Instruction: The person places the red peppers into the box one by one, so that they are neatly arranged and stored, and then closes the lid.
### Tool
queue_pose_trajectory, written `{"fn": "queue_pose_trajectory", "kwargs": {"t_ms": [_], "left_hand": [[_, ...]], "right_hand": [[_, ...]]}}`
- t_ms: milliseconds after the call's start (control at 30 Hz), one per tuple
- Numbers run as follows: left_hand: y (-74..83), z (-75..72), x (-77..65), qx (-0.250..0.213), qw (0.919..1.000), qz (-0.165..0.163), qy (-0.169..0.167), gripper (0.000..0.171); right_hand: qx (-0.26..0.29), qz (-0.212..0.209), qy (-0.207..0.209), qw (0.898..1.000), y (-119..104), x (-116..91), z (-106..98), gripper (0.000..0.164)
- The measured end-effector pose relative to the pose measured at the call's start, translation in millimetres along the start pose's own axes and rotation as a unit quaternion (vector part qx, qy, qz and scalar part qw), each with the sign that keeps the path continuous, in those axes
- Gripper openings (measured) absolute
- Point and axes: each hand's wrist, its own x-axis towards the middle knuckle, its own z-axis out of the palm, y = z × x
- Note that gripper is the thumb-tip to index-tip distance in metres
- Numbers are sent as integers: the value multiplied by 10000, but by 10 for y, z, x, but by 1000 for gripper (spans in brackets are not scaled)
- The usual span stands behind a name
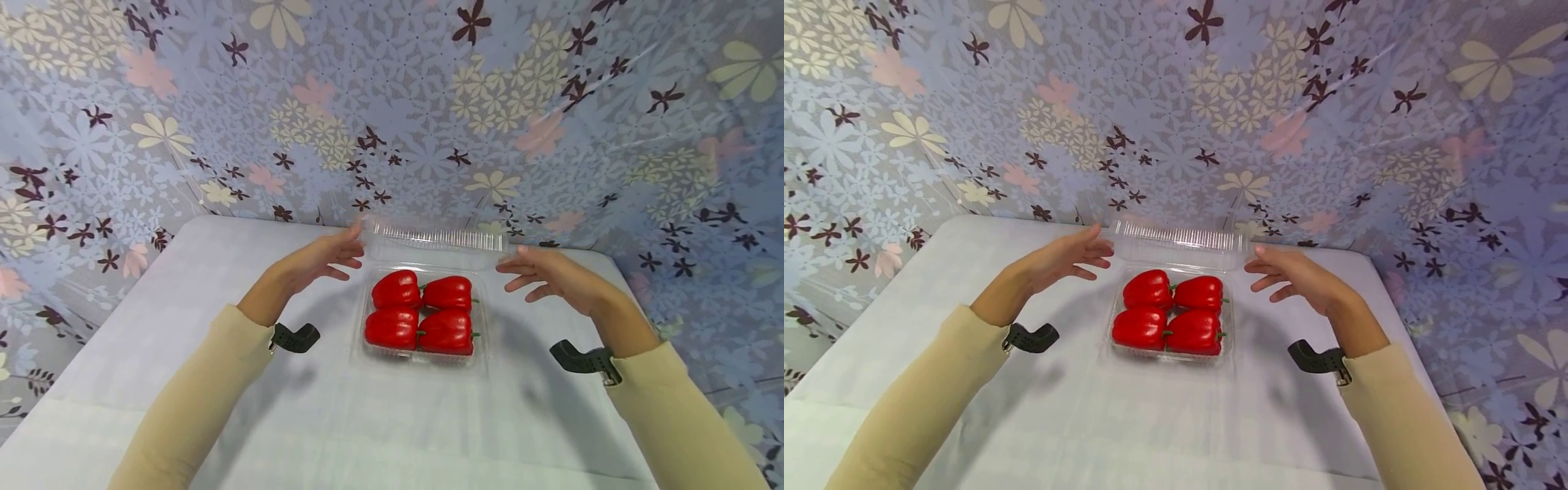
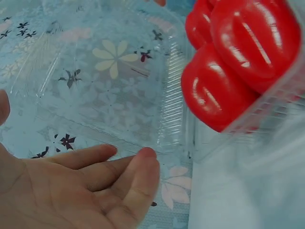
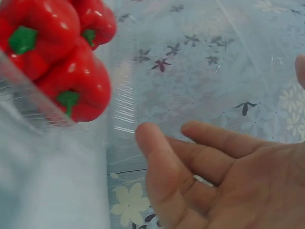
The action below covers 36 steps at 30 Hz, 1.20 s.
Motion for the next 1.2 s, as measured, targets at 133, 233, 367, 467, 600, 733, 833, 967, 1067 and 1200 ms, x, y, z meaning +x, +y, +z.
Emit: {"fn": "queue_pose_trajectory", "kwargs": {"t_ms": [133, 233, 367, 467, 600, 733, 833, 967, 1067, 1200], "left_hand": [[-79, 30, -44, 10, 9999, 124, 73, 73], [-138, 61, -64, -29, 9997, 191, 134, 70], [-225, 92, -98, -28, 9997, 221, 36, 69], [-301, 104, -128, 41, 9995, 315, -71, 67], [-434, 132, -158, 168, 9986, 487, -135, 69], [-561, 180, -185, 211, 9982, 541, -113, 73], [-614, 218, -209, 227, 9982, 551, -13, 72], [-649, 268, -255, 257, 9978, 596, 101, 71], [-696, 313, -278, 387, 9974, 601, 110, 73], [-773, 368, -286, 531, 9966, 616, 135, 76]], "right_hand": [[72, -241, 73, 9997, 56, -56, 72, 61], [77, -400, 171, 9990, 98, -88, 133, 58], [-47, -611, 204, 9979, 165, -129, 211, 56], [-170, -711, 220, 9971, 213, -158, 268, 55], [-242, -828, 237, 9960, 276, -192, 349, 57], [-108, -1045, 256, 9941, 349, -219, 424, 58], [-20, -1149, 280, 9930, 404, -231, 468, 56], [46, -1083, 253, 9938, 454, -246, 525, 58], [44, -993, 279, 9947, 492, -259, 585, 61], [-13, -970, 435, 9943, 539, -260, 678, 62]]}}
